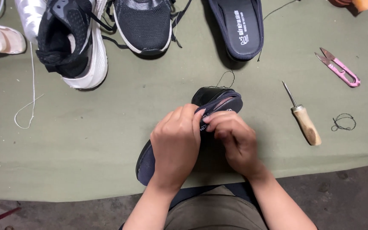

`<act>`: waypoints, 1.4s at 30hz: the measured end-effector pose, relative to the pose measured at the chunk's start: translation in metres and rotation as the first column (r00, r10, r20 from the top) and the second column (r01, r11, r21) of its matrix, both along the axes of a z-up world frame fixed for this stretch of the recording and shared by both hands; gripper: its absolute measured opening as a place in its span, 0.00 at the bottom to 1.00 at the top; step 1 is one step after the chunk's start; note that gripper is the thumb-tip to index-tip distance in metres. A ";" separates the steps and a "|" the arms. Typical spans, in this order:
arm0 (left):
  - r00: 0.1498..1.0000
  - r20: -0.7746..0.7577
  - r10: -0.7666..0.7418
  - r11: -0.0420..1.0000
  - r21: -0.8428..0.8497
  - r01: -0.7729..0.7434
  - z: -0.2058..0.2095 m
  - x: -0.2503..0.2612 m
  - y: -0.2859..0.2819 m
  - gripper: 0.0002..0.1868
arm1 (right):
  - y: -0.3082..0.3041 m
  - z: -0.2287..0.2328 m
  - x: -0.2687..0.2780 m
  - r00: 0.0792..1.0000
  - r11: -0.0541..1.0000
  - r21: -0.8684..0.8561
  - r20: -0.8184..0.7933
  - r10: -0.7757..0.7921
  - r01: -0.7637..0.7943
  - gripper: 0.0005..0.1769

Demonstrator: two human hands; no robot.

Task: The person uses a wooden-handled awl to puncture holes along the edge of a black slip-on shoe. They then thread a needle with black thread and sew the shoe's upper to the sole, pulling the thread tight to secure the stitching.

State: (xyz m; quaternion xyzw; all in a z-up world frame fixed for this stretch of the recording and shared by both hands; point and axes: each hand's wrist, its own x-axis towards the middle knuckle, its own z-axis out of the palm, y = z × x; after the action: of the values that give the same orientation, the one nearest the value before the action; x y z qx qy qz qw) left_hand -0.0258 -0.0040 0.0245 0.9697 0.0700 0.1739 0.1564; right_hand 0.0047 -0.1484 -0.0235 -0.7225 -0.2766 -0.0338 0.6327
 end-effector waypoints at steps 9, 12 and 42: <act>1.000 0.005 0.016 0.997 -0.078 -0.015 -0.007 0.004 0.001 0.10 | 0.003 -0.024 0.006 0.994 0.964 0.267 -0.102 0.042 -0.014 0.23; 1.000 -0.004 0.023 0.994 -0.106 -0.024 -0.007 0.003 0.003 0.09 | 0.002 -0.027 0.005 0.994 0.952 0.303 -0.089 0.069 -0.039 0.23; 0.807 -0.452 -0.380 0.640 -0.759 -0.124 -0.033 0.081 0.043 0.18 | -0.061 0.017 0.023 0.932 0.952 -0.062 -0.228 0.280 -0.301 0.10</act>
State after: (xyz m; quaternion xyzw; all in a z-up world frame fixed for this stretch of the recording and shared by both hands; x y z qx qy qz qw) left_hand 0.0552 0.0393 -0.0088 0.8203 0.1068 -0.1845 0.5307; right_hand 0.0276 -0.2095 -0.0069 -0.7024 -0.3109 0.1525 0.6219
